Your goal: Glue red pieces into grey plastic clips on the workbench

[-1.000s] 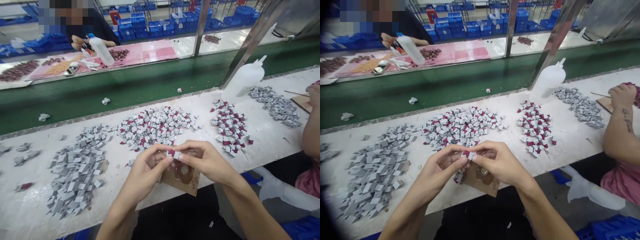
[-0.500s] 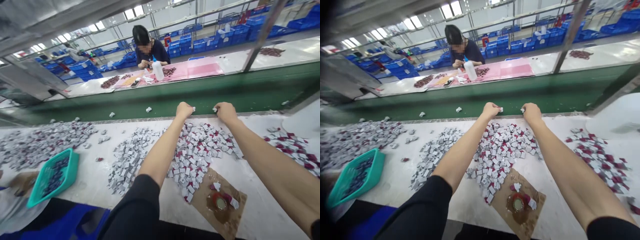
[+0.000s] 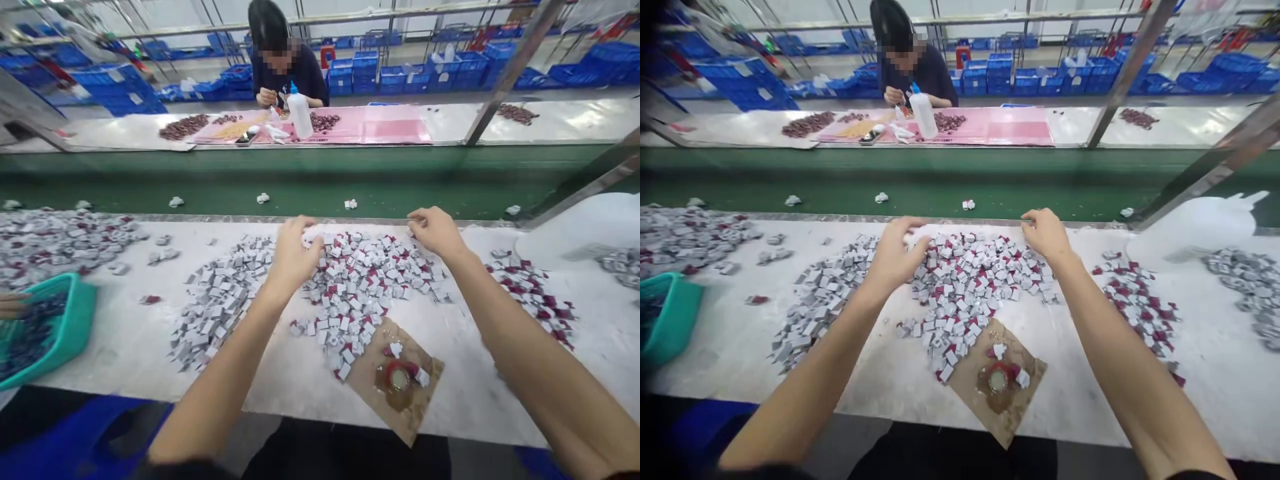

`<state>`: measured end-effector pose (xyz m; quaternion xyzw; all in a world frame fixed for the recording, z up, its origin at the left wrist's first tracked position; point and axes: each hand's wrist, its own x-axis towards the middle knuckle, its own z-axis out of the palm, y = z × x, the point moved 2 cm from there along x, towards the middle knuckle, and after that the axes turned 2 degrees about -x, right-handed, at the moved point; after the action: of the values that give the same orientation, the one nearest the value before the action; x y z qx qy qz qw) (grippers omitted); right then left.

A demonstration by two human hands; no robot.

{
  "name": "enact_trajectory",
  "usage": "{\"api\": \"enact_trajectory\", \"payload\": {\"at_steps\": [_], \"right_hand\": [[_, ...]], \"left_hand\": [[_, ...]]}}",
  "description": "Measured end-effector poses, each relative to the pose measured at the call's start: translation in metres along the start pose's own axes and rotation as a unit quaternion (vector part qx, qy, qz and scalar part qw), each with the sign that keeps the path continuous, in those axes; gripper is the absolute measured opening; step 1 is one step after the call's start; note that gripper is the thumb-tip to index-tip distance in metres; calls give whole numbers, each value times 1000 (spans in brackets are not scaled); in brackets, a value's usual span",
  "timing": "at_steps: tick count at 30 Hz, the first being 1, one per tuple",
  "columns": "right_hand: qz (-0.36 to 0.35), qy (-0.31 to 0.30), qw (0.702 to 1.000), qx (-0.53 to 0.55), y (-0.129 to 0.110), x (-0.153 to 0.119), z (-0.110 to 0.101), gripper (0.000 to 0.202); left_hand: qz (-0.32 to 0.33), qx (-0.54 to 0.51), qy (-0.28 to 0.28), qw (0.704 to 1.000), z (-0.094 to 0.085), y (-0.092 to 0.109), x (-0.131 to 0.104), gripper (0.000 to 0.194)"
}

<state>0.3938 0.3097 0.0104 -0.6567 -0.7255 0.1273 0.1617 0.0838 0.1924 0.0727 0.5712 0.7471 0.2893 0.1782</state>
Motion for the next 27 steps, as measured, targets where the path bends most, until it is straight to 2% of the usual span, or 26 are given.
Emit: {"api": "enact_trajectory", "payload": {"at_steps": [3, 6, 8, 10, 12, 15, 20, 25, 27], "right_hand": [[6, -23, 999, 22, -11, -12, -5, 23], [26, -13, 998, 55, -21, -23, -15, 13], [36, 8, 997, 75, -23, -36, -26, 9], [40, 27, 994, 96, -21, -59, -40, 4], [53, 37, 989, 130, -16, -94, -52, 13], [113, 15, 975, 190, -4, -159, -58, 31], [202, -38, 939, 277, 19, -255, -39, 49], [238, 29, 920, 309, 38, -309, -18, 62], [250, 51, 915, 314, 40, -319, -13, 64]], "left_hand": [[-38, 54, 88, 994, -33, -57, -82, 28], [-80, 125, 163, 975, -54, -100, -151, 34], [-100, 163, 199, 961, -60, -121, -181, 38], [-109, 186, 214, 953, -61, -134, -198, 38], [-103, 198, 208, 952, -59, -140, -205, 36], [-83, 210, 182, 957, -52, -141, -200, 35], [-54, 225, 121, 965, -44, -138, -173, 48], [-21, 187, 69, 980, -56, -142, -146, 36], [-12, 113, 55, 992, -60, -146, -137, 30]]}}
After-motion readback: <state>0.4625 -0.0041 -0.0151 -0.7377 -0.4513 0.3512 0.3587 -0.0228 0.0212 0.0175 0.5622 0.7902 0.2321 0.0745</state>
